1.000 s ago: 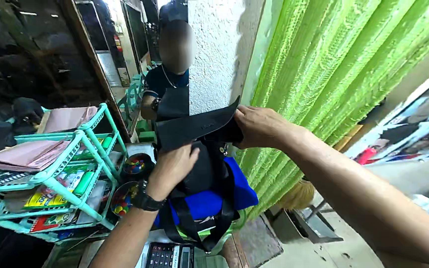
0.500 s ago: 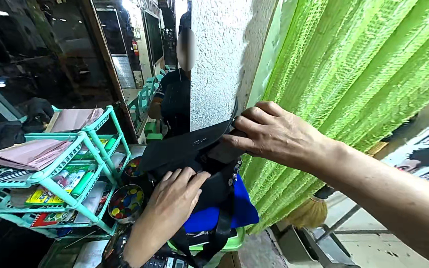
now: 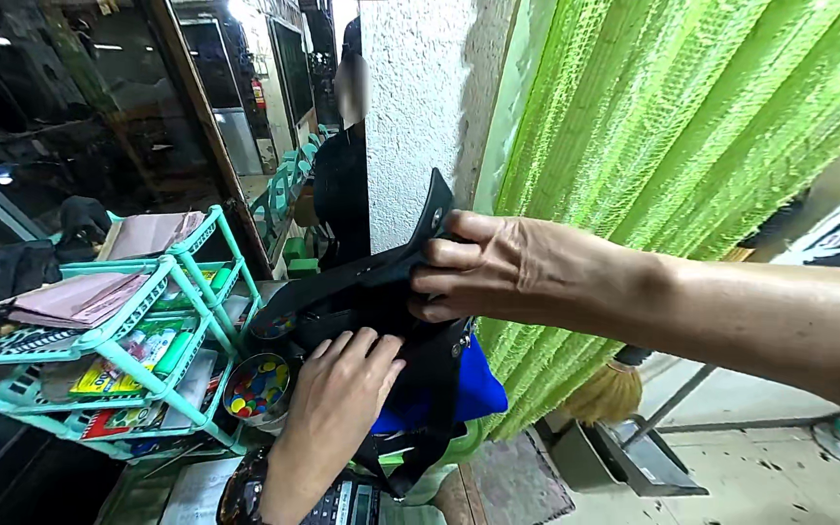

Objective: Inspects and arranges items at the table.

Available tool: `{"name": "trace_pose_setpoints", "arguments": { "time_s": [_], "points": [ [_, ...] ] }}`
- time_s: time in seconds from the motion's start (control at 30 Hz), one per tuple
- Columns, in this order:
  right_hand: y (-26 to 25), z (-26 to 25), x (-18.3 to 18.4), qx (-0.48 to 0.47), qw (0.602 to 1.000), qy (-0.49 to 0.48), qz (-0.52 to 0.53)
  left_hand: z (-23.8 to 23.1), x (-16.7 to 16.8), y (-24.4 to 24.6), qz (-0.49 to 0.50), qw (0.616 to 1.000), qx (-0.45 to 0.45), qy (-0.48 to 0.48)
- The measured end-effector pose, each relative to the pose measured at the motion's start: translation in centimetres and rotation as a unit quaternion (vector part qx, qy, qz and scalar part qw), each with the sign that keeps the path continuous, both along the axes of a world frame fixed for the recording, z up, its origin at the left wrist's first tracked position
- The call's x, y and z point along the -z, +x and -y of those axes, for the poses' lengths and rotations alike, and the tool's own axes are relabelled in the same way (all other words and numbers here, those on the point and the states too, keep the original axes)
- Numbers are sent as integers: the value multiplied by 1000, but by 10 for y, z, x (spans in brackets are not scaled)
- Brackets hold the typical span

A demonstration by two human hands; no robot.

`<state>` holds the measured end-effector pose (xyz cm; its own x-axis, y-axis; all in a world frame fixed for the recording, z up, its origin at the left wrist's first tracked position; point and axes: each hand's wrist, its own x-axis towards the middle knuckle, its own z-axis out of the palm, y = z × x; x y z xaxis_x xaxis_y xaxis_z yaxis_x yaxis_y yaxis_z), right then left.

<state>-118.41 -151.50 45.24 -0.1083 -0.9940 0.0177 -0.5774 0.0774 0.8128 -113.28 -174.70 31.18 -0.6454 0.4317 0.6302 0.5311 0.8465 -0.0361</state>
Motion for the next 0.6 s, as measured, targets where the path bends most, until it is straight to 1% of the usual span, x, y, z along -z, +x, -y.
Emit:
{"name": "trace_pose_setpoints", "arguments": {
  "time_s": [0.1,0.2,0.23,0.3,0.37,0.4,0.47,0.53,0.6],
  "points": [
    [5,16,19,10,999,2,36,-4,2,-1,-7,999,-9,36],
    [7,24,37,20,997,1,68,-9,4,-3,-3,999,-15,47],
    [9,24,36,29,996,-1,88,-10,5,-4,-4,999,-18,47],
    [13,23,20,59,987,-18,146,-11,5,-5,4,999,-19,46],
    [15,17,7,91,980,-54,170,-11,5,-4,16,999,-19,44],
    [14,13,9,103,976,-82,171,-11,5,-5,18,999,-17,44],
    [13,6,28,107,968,-139,180,-13,5,-5,20,999,-11,44],
    [11,0,44,82,961,-184,189,-18,2,-4,28,998,-18,46],
    [8,-6,47,68,950,-209,223,-24,-3,-3,45,997,-27,48]
  ]
}}
